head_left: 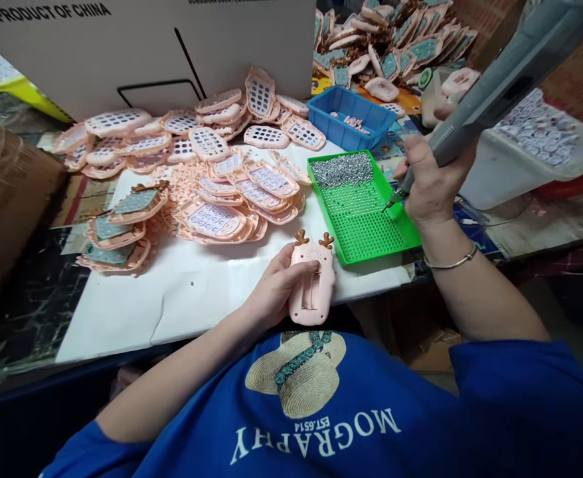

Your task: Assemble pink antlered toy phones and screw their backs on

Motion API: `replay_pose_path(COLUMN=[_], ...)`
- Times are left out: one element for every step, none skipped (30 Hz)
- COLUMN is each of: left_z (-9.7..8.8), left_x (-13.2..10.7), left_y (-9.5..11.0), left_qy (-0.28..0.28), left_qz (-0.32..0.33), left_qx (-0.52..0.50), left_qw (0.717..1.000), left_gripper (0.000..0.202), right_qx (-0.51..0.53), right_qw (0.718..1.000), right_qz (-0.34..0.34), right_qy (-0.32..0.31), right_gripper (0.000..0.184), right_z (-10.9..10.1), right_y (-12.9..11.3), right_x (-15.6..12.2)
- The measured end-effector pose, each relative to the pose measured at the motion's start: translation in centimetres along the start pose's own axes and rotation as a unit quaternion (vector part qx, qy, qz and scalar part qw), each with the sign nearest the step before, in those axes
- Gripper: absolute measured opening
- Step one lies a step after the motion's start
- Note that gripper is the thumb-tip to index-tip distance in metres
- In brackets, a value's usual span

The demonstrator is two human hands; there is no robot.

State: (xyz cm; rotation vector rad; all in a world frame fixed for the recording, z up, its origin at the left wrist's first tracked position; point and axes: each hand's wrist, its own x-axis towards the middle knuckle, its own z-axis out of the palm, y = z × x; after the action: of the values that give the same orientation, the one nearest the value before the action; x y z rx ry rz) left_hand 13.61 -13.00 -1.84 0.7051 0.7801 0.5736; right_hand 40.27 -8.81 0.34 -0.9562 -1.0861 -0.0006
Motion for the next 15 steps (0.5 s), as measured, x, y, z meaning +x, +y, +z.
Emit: replay_pose_path(left_z=[0.03, 0.05, 0.04, 0.02, -0.01, -0.04, -0.07, -0.10, -0.12, -0.13, -0.12, -0.11, -0.09, -0.07, -0.06], left_x=[0.00, 0.00, 0.01, 0.02, 0.04, 0.06, 0.08, 0.11, 0.13, 0.15, 0.17, 0.18, 0.19, 0.19, 0.19], left_y=[-0.01, -0.01, -0.01, -0.01, -0.01, 0.00, 0.00, -0.01, -0.01, -0.01, -0.01, -0.01, 0.00, -0.01, -0.01], left_qy=[0.000, 0.000, -0.002, -0.005, -0.008, -0.009, -0.009, -0.008, -0.008, -0.007, -0.007, -0.008, -0.009, -0.012, -0.014], left_qz=[0.000, -0.001, -0.002, -0.003, -0.004, -0.004, -0.004, -0.004, -0.004, -0.003, -0.002, -0.002, -0.001, 0.000, 0.001], left_qx=[0.000, 0.000, -0.002, -0.004, -0.005, -0.005, -0.005, -0.005, -0.005, -0.005, -0.005, -0.006, -0.006, -0.005, -0.006], left_qw=[1.000, 1.000, 1.000, 1.000, 1.000, 1.000, 1.000, 1.000, 1.000, 1.000, 1.000, 1.000, 1.000, 1.000, 1.000], left_gripper=[0.039, 0.039, 0.039, 0.039, 0.039, 0.039, 0.039, 0.039, 0.039, 0.039, 0.039, 0.039, 0.038, 0.038, 0.037], right_qx=[-0.003, -0.008, -0.014, -0.022, -0.029, -0.036, -0.041, -0.043, -0.043, -0.042, -0.041, -0.040, -0.040, -0.040, -0.040], right_qw=[1.000, 1.000, 1.000, 0.999, 0.998, 0.998, 0.997, 0.997, 0.996, 0.995, 0.995, 0.995, 0.994, 0.994, 0.994], right_qz=[0.003, 0.011, 0.022, 0.034, 0.046, 0.056, 0.065, 0.070, 0.076, 0.081, 0.086, 0.090, 0.094, 0.097, 0.099], right_qy=[-0.003, -0.007, -0.008, -0.009, -0.011, -0.012, -0.014, -0.015, -0.021, -0.025, -0.027, -0.027, -0.028, -0.027, -0.027], right_gripper=[0.043, 0.041, 0.040, 0.040, 0.038, 0.037, 0.035, 0.034, 0.033, 0.032, 0.033, 0.035, 0.036, 0.037, 0.037], right_z=[-0.07, -0.12, -0.17, -0.23, -0.30, -0.37, -0.45, -0.51, -0.57, -0.60, -0.62, -0.63, -0.64, -0.63, -0.59], right_y=[0.12, 0.15, 0.13, 0.08, 0.02, -0.05, -0.12, -0.19, -0.26, -0.32, -0.37, -0.42, -0.47, -0.54, -0.65], right_x=[-0.03, -0.04, -0.04, -0.05, -0.07, -0.11, -0.17, -0.25, -0.35, -0.45, -0.53, -0.58, -0.59, -0.55, -0.44])
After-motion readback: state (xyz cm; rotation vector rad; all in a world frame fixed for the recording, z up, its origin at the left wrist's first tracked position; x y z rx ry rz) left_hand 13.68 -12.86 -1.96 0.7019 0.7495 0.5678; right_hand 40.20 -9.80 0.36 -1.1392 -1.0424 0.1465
